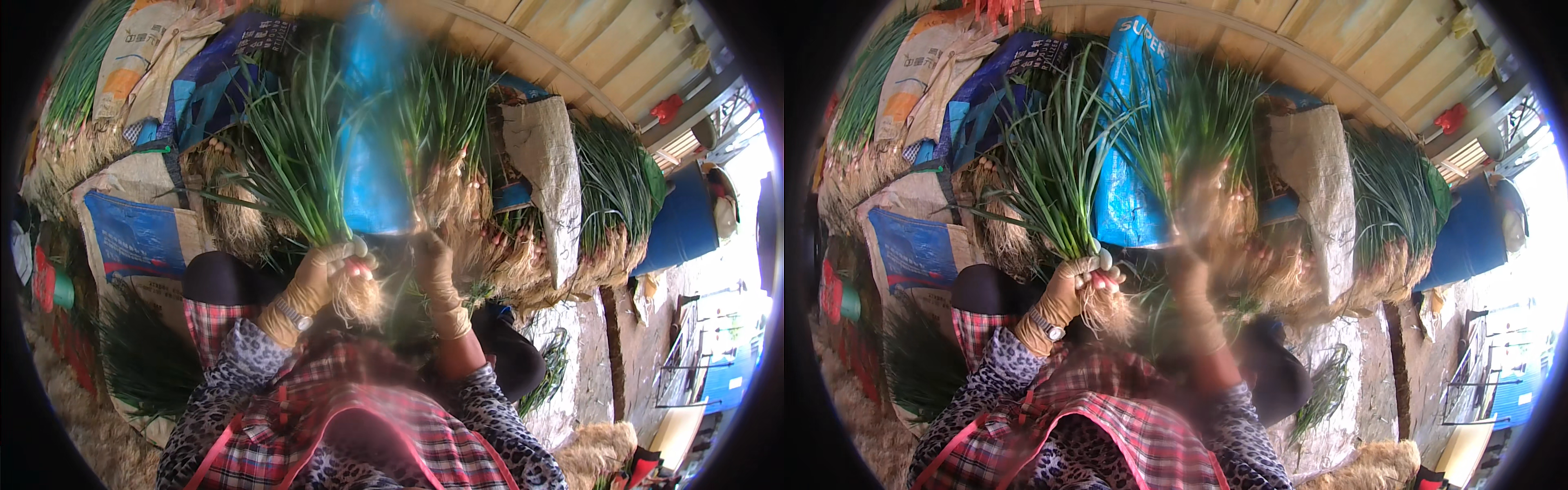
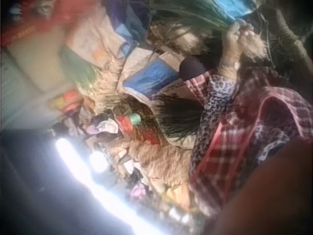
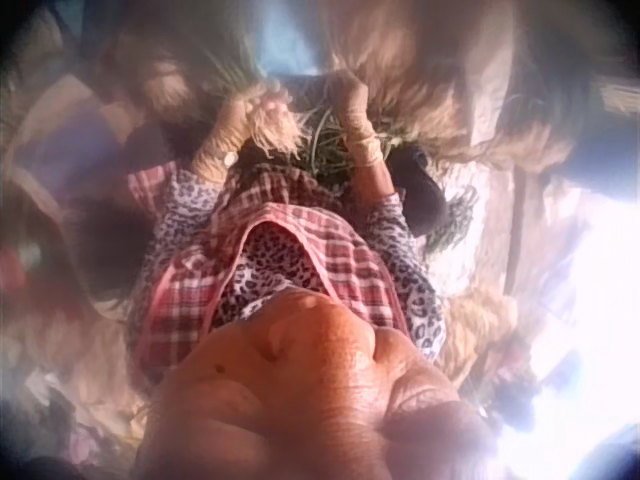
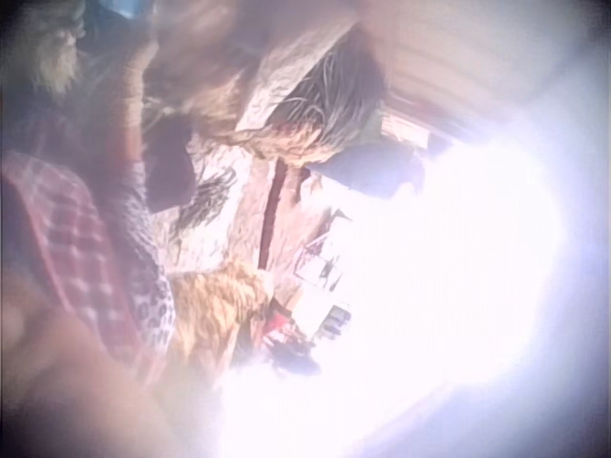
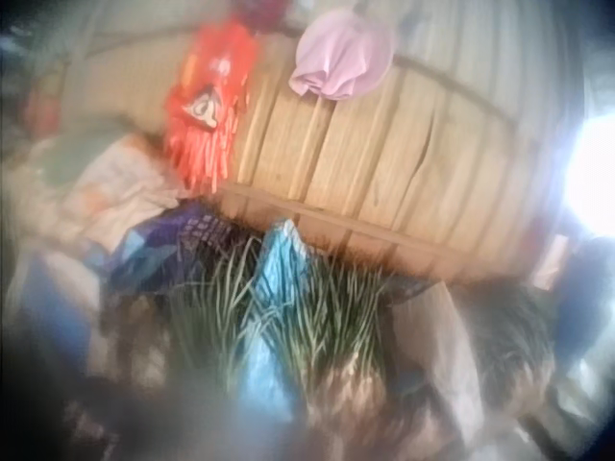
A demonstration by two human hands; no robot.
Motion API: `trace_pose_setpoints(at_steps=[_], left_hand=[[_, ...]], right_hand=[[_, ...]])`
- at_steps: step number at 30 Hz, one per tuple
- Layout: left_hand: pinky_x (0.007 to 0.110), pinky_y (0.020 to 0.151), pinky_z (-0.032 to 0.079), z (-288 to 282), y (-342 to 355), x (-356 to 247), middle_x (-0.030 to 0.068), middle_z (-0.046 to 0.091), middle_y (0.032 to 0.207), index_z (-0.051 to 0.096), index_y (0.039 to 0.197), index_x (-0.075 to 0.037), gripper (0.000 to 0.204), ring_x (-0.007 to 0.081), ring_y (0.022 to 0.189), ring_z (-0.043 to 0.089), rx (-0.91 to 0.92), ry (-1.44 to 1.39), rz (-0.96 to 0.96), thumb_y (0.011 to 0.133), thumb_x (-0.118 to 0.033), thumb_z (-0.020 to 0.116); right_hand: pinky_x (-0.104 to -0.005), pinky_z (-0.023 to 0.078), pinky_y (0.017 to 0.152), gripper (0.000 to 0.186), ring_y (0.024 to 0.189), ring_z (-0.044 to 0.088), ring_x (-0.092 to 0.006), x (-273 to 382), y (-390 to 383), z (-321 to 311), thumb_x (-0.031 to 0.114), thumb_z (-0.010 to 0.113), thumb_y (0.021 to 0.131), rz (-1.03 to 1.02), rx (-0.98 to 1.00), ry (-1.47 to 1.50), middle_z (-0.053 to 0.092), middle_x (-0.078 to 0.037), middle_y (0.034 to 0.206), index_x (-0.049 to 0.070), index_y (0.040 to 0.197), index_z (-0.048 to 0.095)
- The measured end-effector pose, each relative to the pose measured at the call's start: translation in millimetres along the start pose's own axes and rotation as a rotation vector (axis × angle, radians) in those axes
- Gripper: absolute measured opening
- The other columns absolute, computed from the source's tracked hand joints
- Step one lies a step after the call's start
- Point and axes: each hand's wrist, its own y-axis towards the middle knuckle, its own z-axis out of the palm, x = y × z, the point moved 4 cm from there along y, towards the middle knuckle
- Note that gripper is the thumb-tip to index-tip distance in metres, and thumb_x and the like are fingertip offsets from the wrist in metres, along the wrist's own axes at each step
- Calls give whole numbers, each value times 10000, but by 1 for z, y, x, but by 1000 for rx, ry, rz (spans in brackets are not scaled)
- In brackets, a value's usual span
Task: The person sits and repeatedly cleans bundles of green onions by hand, shaking off soil and debris from the roots. The cleaned onions are placed into a blue plastic bag, and the process continues with multiple bundles.
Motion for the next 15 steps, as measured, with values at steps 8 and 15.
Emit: trace_pose_setpoints(at_steps=[8, 15], left_hand=[[356, 665, 565, -15, 0, 9, 108, 657, 819, 627, 934, 7, 190, 220, 706, 647, -182, 93, -165, 835, -154, 652], [354, 642, 565, -12, -7, -1, 116, 659, 796, 636, 939, 42, 235, 218, 700, 648, -159, 124, -161, 845, -173, 647]], right_hand=[[-321, 543, 763, 394, 861, 626, -180, 105, 64, -18, 114, 640, 876, -148, 156, 473, 621, -78, 1129, 86, 1264, 573], [-339, 521, 815, 385, 981, 623, -211, 120, 33, 24, 159, 635, 880, -196, 923, -34, 631, -147, 1125, 67, 1243, 546]])
